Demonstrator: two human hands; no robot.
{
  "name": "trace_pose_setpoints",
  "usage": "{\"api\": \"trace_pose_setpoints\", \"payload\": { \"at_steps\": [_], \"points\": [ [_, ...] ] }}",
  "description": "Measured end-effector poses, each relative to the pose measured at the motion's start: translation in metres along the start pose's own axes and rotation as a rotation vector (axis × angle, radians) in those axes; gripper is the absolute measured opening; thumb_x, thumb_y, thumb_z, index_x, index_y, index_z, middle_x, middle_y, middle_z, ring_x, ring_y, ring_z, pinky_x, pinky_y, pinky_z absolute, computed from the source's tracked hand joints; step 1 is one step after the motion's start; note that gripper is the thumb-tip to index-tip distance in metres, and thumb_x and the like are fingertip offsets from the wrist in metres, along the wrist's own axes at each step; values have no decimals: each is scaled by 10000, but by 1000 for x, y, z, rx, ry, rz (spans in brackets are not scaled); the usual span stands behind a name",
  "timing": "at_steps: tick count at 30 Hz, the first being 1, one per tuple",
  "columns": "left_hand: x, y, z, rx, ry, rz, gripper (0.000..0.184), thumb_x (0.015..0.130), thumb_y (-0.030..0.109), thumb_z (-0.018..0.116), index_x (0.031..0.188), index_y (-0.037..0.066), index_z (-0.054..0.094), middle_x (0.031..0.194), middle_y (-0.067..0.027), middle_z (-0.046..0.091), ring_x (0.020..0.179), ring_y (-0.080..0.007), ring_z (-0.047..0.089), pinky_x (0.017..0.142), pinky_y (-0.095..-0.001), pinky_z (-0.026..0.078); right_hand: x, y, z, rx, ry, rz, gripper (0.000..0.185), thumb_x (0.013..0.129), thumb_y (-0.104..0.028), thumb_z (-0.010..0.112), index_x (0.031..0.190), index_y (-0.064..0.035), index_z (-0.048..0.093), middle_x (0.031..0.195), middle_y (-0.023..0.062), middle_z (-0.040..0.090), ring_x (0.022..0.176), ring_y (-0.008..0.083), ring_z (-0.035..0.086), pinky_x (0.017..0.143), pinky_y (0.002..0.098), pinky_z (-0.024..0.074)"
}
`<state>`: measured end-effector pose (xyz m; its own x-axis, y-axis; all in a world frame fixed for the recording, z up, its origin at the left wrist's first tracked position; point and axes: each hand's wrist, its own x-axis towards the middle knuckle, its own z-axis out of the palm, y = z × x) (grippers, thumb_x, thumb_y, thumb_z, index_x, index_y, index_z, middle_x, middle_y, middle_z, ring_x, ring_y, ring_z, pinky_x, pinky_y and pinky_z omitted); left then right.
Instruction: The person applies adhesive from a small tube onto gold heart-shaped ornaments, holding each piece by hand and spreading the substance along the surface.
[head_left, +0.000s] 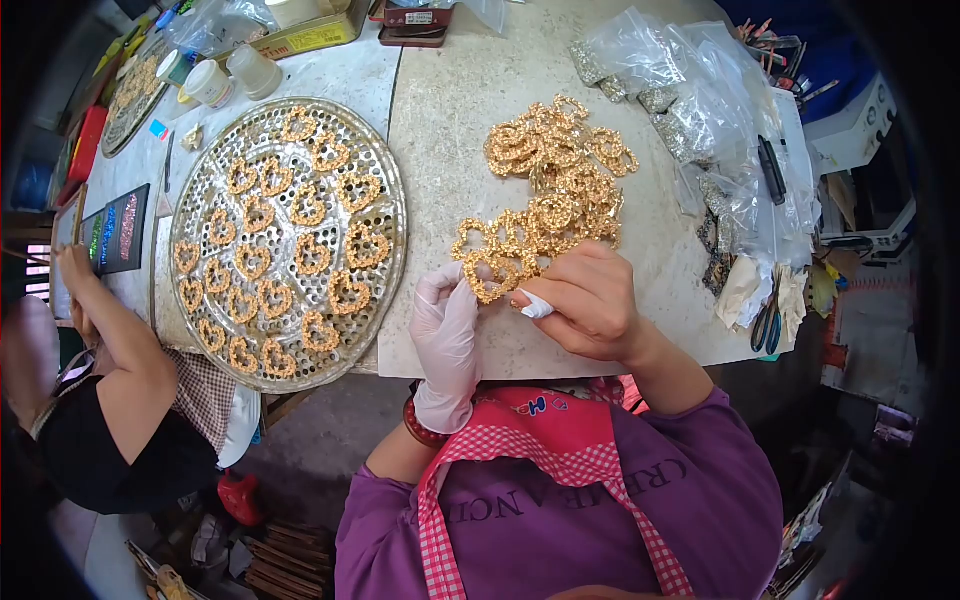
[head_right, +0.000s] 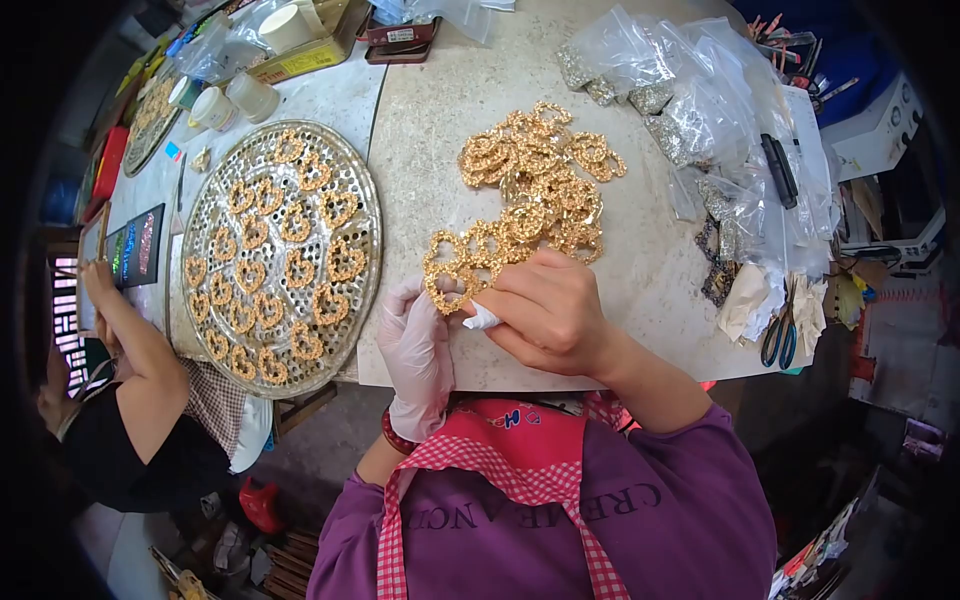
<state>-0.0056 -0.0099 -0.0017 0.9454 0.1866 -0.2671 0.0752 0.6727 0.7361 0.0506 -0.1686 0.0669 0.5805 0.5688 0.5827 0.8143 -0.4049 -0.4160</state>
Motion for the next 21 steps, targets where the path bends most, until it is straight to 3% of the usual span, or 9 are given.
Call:
{"api": "trace_pose_setpoints", "payload": {
  "at_steps": [21],
  "points": [
    [4, 0, -9, 47, -10, -41, 145, 986, 69, 511, 1107, 16, 570, 1044, -99, 641, 841, -154, 649, 762, -293, 546, -1, 2, 3, 27, 23, 9, 188, 688, -78, 783, 861, -66, 711, 664, 20, 581, 549, 179, 539, 523, 316, 366]
  ]
}}
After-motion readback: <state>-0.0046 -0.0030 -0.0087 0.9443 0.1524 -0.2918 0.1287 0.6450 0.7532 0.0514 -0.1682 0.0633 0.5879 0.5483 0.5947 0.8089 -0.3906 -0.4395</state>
